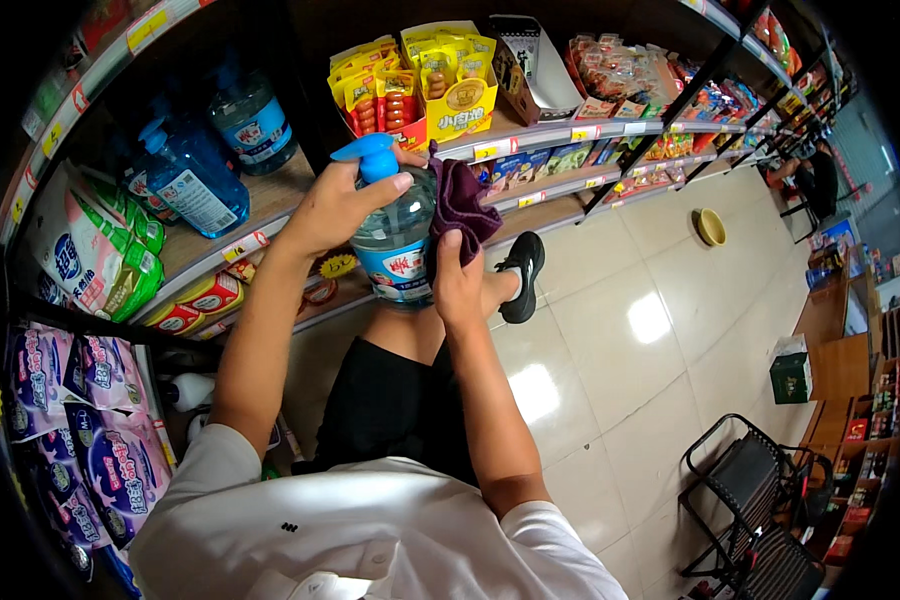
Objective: The person wipes a blue pump bottle with a cloth and reorganizes snack packages and detergent bottles on the shelves.
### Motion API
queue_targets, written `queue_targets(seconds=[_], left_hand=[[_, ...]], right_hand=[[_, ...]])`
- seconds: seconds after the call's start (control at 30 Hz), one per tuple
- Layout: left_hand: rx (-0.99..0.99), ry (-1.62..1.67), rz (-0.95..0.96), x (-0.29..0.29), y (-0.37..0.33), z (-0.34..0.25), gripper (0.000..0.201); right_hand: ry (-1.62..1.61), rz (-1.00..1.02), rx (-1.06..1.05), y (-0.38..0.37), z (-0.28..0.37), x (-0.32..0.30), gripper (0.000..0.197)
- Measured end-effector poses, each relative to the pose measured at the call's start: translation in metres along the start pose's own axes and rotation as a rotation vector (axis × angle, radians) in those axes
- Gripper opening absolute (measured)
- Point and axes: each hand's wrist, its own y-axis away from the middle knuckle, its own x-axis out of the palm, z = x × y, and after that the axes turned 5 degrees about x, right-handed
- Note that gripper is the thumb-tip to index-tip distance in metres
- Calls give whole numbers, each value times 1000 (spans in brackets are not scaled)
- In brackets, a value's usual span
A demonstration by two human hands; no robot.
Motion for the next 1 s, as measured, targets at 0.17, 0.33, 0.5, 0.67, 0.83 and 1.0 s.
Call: queue_targets(seconds=[0.17, 0.33, 0.5, 0.67, 0.83, 1.0], left_hand=[[-83, 12, -205, 30, 10, -12, 32], [-78, 304, 72, 20, 13, -43, 43], [148, 38, 526, -20, -24, -27, 57], [12, 86, 409, -1, -30, -27, 33], [-31, 277, 183, 26, -23, -24, 18], [-158, 172, -32, 51, -17, -42, 19]], right_hand=[[-189, 29, -30, -7, -19, -1, 53], [-89, -86, -56, 4, -11, -9, 59], [-46, -119, -49, 13, -20, -16, 58], [25, -140, -24, 12, -12, -13, 62], [-88, -108, -52, -3, -24, -19, 55], [99, -360, -77, 22, -57, -20, 61]])
